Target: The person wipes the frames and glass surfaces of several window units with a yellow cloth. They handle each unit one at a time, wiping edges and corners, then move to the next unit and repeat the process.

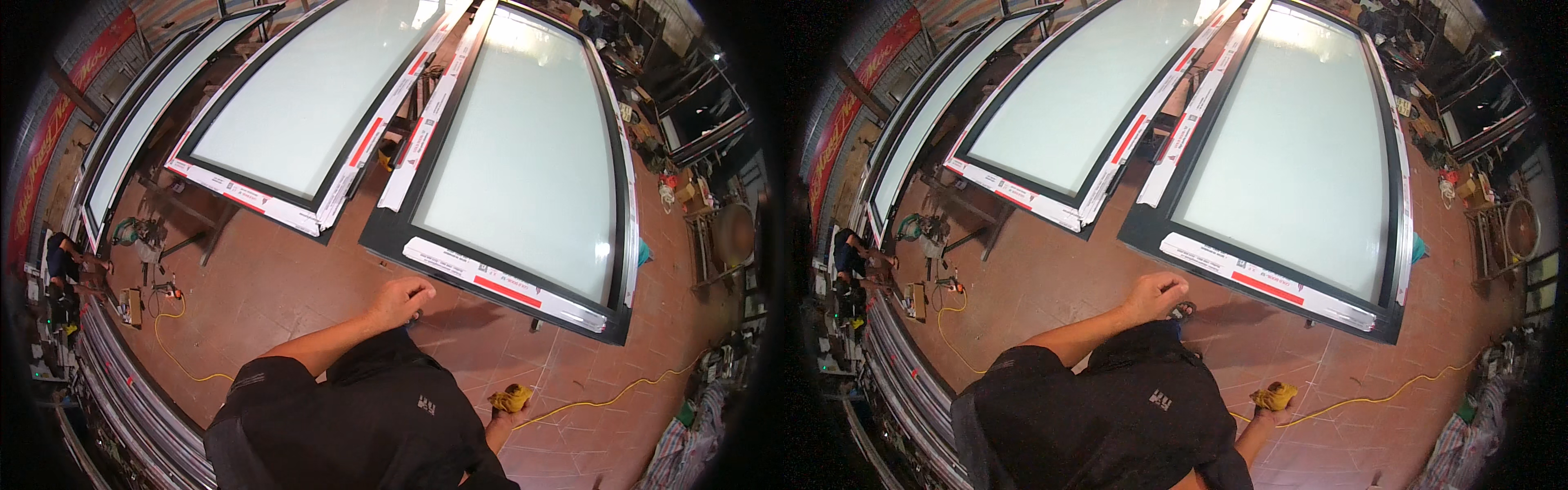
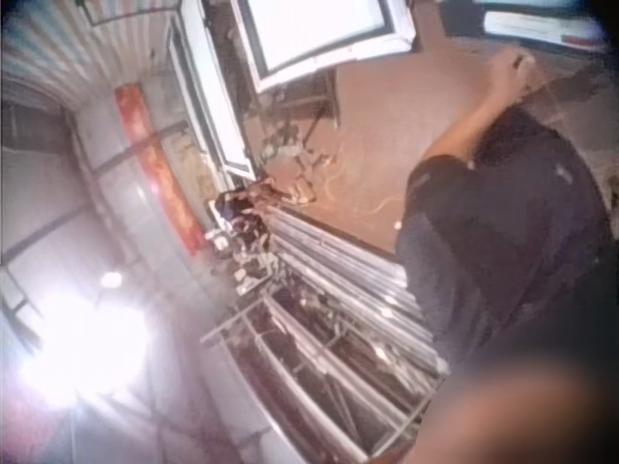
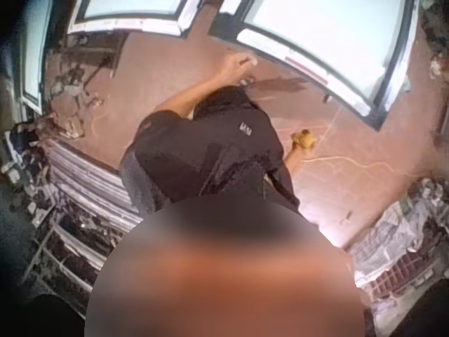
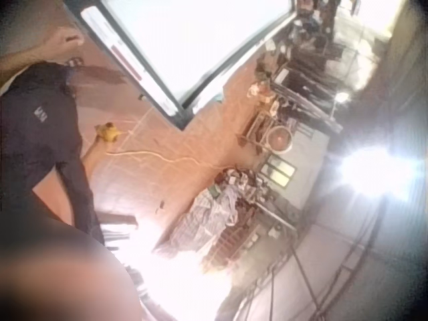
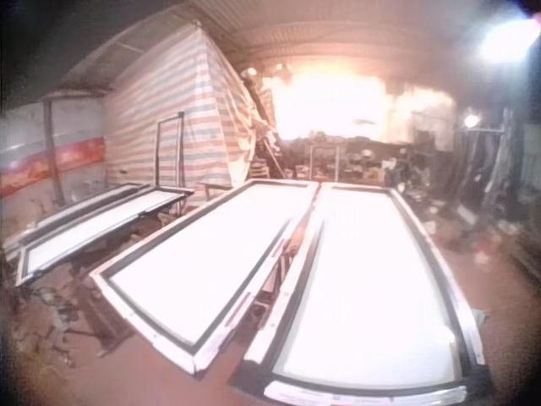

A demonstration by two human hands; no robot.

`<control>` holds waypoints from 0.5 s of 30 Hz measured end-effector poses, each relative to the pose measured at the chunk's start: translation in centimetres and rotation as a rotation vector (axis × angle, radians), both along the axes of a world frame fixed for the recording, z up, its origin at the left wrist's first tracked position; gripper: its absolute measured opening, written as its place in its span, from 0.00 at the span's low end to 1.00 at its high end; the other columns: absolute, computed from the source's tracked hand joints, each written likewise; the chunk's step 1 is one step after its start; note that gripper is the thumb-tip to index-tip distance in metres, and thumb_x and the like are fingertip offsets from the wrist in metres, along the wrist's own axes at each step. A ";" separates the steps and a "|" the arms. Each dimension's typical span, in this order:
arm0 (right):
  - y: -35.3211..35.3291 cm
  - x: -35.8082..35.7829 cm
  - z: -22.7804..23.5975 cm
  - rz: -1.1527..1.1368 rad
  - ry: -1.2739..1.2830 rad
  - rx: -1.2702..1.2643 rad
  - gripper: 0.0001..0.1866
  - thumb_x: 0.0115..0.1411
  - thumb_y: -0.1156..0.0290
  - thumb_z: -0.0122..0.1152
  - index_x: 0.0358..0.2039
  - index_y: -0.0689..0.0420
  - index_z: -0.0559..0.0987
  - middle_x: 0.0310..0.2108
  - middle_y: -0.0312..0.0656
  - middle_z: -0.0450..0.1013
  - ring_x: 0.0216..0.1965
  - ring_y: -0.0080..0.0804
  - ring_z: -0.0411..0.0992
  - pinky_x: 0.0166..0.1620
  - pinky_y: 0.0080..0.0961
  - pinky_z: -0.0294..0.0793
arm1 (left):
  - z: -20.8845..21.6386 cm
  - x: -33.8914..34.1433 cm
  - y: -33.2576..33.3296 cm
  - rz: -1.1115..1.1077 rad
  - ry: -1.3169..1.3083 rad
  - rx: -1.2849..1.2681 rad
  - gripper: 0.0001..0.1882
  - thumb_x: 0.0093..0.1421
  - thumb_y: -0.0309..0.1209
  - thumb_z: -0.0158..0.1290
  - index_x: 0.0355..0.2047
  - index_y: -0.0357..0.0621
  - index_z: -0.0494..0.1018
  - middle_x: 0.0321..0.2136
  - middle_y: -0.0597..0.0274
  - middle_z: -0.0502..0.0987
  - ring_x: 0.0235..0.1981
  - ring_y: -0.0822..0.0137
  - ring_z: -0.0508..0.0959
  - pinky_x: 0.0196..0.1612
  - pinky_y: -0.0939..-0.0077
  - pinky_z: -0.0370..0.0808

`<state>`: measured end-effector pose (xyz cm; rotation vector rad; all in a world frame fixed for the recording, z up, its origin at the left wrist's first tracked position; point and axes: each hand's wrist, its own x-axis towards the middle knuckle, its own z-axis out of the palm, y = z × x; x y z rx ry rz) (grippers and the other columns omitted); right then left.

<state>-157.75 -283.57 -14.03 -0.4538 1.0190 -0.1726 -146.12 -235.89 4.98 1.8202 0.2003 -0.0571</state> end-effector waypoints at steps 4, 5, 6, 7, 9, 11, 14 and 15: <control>0.7 2.4 0.6 0.215 -0.144 -0.049 0.22 0.62 0.48 0.56 0.48 0.51 0.79 0.40 0.42 0.80 0.40 0.45 0.80 0.41 0.46 0.80 | 0.1 2.6 -1.3 -0.138 -0.232 0.115 0.12 0.69 0.35 0.57 0.43 0.38 0.81 0.32 0.58 0.83 0.26 0.71 0.82 0.30 0.73 0.78; 0.8 2.9 0.7 0.209 -0.121 -0.063 0.22 0.62 0.48 0.56 0.47 0.51 0.79 0.40 0.42 0.81 0.40 0.44 0.80 0.41 0.46 0.80 | 0.3 3.4 -1.3 -0.158 -0.271 0.154 0.12 0.70 0.36 0.57 0.43 0.39 0.81 0.31 0.58 0.83 0.24 0.71 0.82 0.29 0.72 0.78; 0.9 3.5 0.8 0.217 -0.109 -0.075 0.22 0.62 0.48 0.56 0.46 0.51 0.80 0.40 0.42 0.81 0.39 0.44 0.80 0.40 0.45 0.80 | 0.5 4.2 -1.3 -0.159 -0.281 0.149 0.12 0.69 0.36 0.57 0.42 0.39 0.82 0.31 0.58 0.83 0.24 0.70 0.82 0.29 0.72 0.78; 0.9 4.1 0.9 0.206 -0.102 -0.079 0.22 0.62 0.48 0.56 0.45 0.50 0.80 0.39 0.42 0.81 0.39 0.43 0.80 0.40 0.46 0.80 | 0.8 5.0 -1.2 -0.162 -0.290 0.144 0.12 0.69 0.35 0.57 0.42 0.39 0.82 0.31 0.58 0.83 0.24 0.69 0.82 0.29 0.72 0.78; 1.0 5.3 0.9 0.207 -0.113 -0.082 0.22 0.62 0.47 0.56 0.44 0.50 0.80 0.39 0.41 0.81 0.39 0.43 0.80 0.39 0.46 0.79 | 1.4 6.6 -0.9 -0.161 -0.291 0.151 0.11 0.68 0.35 0.58 0.42 0.39 0.82 0.32 0.57 0.83 0.25 0.67 0.83 0.30 0.72 0.78; 1.1 6.3 0.8 0.204 -0.149 -0.057 0.22 0.61 0.46 0.56 0.45 0.49 0.80 0.38 0.40 0.81 0.39 0.42 0.80 0.39 0.46 0.79 | 1.9 8.0 -0.5 -0.157 -0.275 0.177 0.11 0.67 0.34 0.59 0.41 0.39 0.82 0.33 0.55 0.83 0.27 0.65 0.83 0.32 0.71 0.79; 1.1 7.0 0.9 0.101 -0.172 -0.021 0.23 0.61 0.44 0.57 0.46 0.48 0.80 0.38 0.39 0.81 0.39 0.40 0.80 0.37 0.46 0.77 | 2.2 9.6 0.1 -0.167 -0.194 0.221 0.11 0.65 0.34 0.60 0.41 0.40 0.83 0.34 0.53 0.84 0.31 0.61 0.84 0.36 0.69 0.79; 0.9 7.2 1.1 0.073 -0.249 0.015 0.24 0.61 0.43 0.56 0.47 0.48 0.80 0.39 0.38 0.80 0.39 0.40 0.79 0.36 0.46 0.76 | 2.1 9.9 0.3 -0.200 0.015 0.150 0.12 0.65 0.35 0.59 0.41 0.40 0.83 0.35 0.52 0.84 0.35 0.58 0.85 0.40 0.66 0.79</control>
